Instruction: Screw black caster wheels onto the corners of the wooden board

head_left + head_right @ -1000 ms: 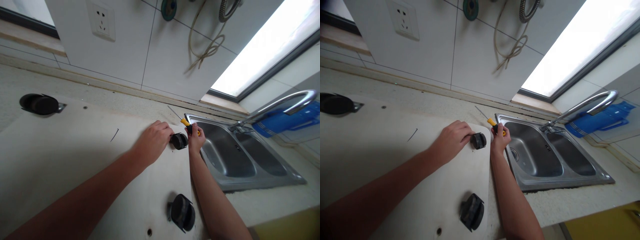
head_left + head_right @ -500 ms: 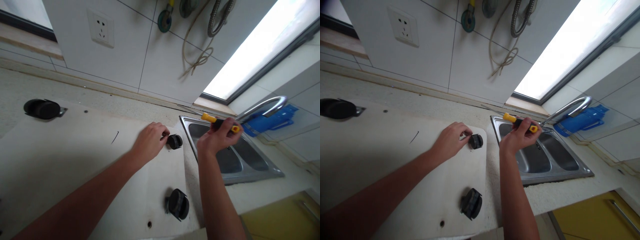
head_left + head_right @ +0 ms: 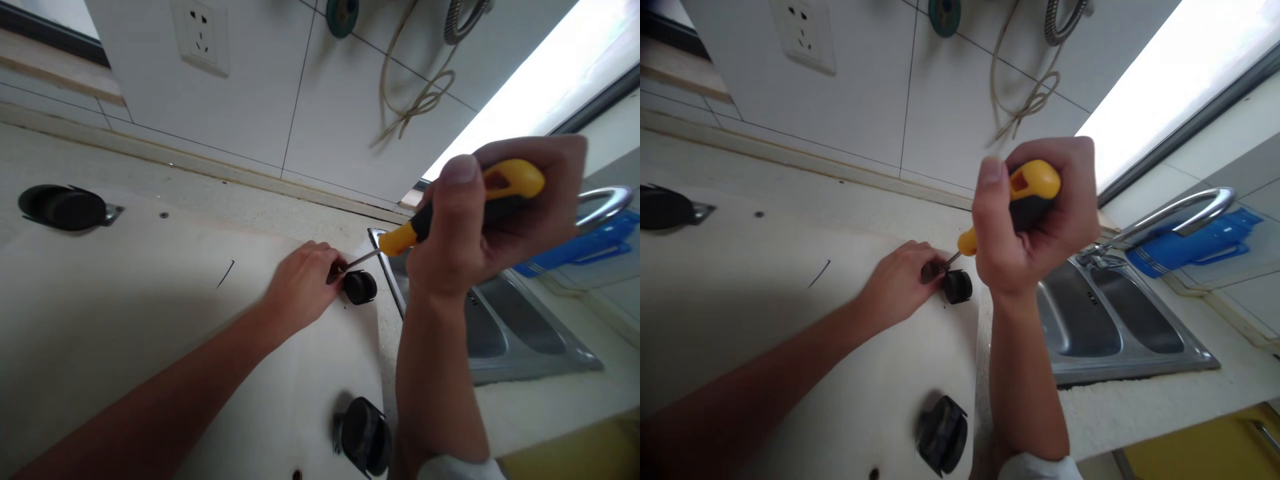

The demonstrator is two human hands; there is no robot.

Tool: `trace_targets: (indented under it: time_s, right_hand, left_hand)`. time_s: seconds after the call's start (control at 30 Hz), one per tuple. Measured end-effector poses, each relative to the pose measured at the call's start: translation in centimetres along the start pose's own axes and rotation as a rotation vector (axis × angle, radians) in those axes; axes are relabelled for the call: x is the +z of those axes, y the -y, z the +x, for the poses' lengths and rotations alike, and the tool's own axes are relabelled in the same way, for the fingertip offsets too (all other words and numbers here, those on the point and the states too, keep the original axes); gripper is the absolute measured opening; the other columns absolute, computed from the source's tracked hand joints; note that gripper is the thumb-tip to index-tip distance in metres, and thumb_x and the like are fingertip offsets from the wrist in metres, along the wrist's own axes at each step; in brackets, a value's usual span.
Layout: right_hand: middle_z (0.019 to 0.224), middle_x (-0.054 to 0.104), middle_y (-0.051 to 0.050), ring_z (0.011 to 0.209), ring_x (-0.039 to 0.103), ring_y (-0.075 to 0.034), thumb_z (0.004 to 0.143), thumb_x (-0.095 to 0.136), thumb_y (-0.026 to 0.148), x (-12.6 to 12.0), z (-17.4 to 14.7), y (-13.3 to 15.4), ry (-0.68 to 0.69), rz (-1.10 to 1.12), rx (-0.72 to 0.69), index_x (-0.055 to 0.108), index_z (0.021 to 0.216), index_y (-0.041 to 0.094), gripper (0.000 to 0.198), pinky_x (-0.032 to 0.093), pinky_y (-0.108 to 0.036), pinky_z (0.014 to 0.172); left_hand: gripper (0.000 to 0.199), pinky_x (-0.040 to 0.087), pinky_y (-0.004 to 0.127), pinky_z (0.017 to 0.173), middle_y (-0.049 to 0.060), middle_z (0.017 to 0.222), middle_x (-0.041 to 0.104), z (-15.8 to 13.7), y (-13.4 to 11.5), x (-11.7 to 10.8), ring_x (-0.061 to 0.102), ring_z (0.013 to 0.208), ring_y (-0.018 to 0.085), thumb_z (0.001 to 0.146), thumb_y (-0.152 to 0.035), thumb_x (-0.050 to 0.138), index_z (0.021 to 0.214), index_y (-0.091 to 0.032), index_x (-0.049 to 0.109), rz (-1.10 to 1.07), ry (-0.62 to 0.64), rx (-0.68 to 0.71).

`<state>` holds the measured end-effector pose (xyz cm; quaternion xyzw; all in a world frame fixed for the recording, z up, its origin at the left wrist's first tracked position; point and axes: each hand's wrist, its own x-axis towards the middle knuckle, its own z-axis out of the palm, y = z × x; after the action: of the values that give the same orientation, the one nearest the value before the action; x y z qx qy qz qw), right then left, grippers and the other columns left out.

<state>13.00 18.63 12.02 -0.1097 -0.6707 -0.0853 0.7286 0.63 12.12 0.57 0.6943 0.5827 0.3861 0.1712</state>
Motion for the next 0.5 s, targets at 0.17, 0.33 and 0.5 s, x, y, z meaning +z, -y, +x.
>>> trace_targets:
  time_s: [0.17,0.33,0.5]
  right_hand:
    - [0.088,0.055,0.000,0.080,0.057,-0.013,0.103,0.071,0.036,0.2,-1.0,0.5,0.198,0.036,0.010,0.064,0.092,0.023,0.018,0.053,-0.031,0.077]
    - [0.091,0.057,0.000,0.084,0.062,-0.014,0.104,0.070,0.041,0.2,-1.2,0.7,0.205,0.033,0.050,0.065,0.094,0.025,0.020,0.057,-0.030,0.076]
    - [0.089,0.062,0.000,0.078,0.057,-0.014,0.099,0.071,0.025,0.3,-0.9,1.2,0.176,-0.001,-0.038,0.072,0.092,0.025,0.007,0.052,-0.029,0.071]
  left_hand:
    - [0.009,0.056,0.042,0.092,0.002,0.103,0.080,0.1,0.0,0.0,0.069,0.103,0.027,0.095,-0.020,0.079,0.102,-0.025,0.082,-0.007,-0.013,0.027]
    - [0.009,0.055,0.042,0.091,0.002,0.102,0.079,-0.2,0.2,0.2,0.069,0.102,0.026,0.093,-0.019,0.080,0.100,-0.025,0.081,-0.019,-0.032,0.039]
    - [0.012,0.055,0.041,0.092,0.002,0.101,0.079,-0.2,0.2,0.2,0.069,0.101,0.025,0.093,-0.015,0.079,0.099,-0.025,0.081,-0.028,-0.035,0.042]
